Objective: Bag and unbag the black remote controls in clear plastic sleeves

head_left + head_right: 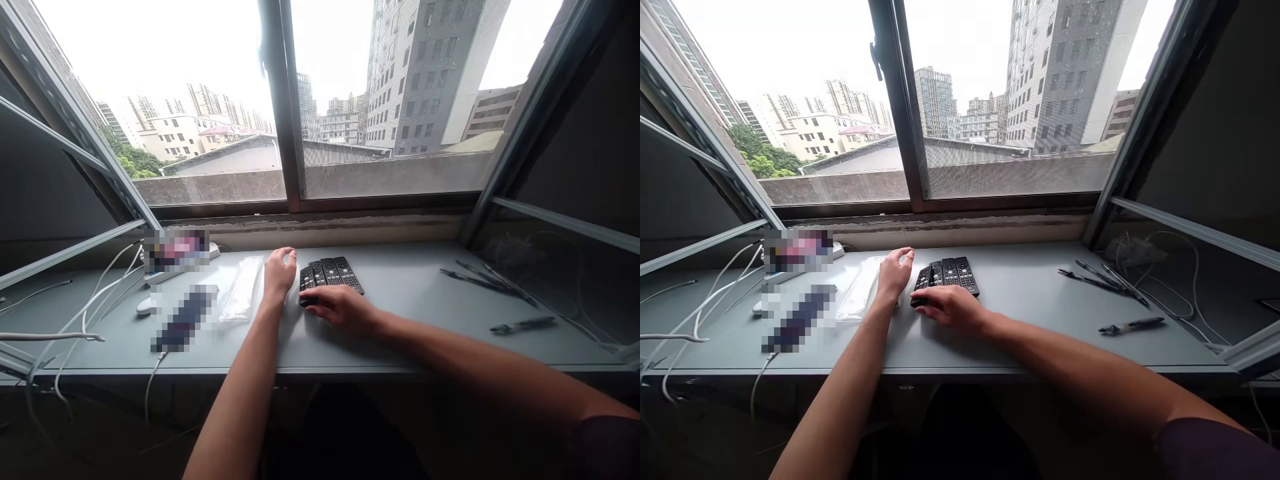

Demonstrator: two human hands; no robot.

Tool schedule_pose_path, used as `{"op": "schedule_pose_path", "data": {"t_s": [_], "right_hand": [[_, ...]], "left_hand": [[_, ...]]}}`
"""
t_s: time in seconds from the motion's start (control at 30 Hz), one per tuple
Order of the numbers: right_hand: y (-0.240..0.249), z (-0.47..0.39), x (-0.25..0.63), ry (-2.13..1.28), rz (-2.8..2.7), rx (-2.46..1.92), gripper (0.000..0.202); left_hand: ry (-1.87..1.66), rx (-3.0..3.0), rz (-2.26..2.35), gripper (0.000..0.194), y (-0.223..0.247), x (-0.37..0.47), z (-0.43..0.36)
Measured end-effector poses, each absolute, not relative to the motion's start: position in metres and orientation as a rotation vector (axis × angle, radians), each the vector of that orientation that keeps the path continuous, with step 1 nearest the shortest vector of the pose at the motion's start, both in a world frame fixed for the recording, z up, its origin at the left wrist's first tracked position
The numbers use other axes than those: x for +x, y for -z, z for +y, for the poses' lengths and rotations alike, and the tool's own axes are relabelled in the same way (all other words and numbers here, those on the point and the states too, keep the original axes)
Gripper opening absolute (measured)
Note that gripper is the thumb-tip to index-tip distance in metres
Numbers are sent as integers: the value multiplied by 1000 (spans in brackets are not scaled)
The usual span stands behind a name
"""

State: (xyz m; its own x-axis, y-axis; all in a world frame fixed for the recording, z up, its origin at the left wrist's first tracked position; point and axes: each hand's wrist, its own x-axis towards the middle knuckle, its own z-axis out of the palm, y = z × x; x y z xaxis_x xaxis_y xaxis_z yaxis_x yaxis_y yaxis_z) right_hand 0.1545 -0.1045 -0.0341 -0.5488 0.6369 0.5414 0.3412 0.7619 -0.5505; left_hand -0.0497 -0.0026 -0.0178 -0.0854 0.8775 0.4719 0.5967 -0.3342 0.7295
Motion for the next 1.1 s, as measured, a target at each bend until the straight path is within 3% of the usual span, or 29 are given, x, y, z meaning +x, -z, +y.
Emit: {"op": "schedule_pose_path", "data": {"t_s": [0.33,0.9,1.1], "right_hand": [[46,-88,161,117,-2414,-786,30],[44,-92,157,-3,-2341,-854,30],[40,-96,155,-10,-2321,-858,29]], "left_hand": [[-916,2178,2008,37,19,-49,-17],[-710,2263,2017,41,20,-49,-18],[-737,2126,2289,41,19,-53,-19]]}}
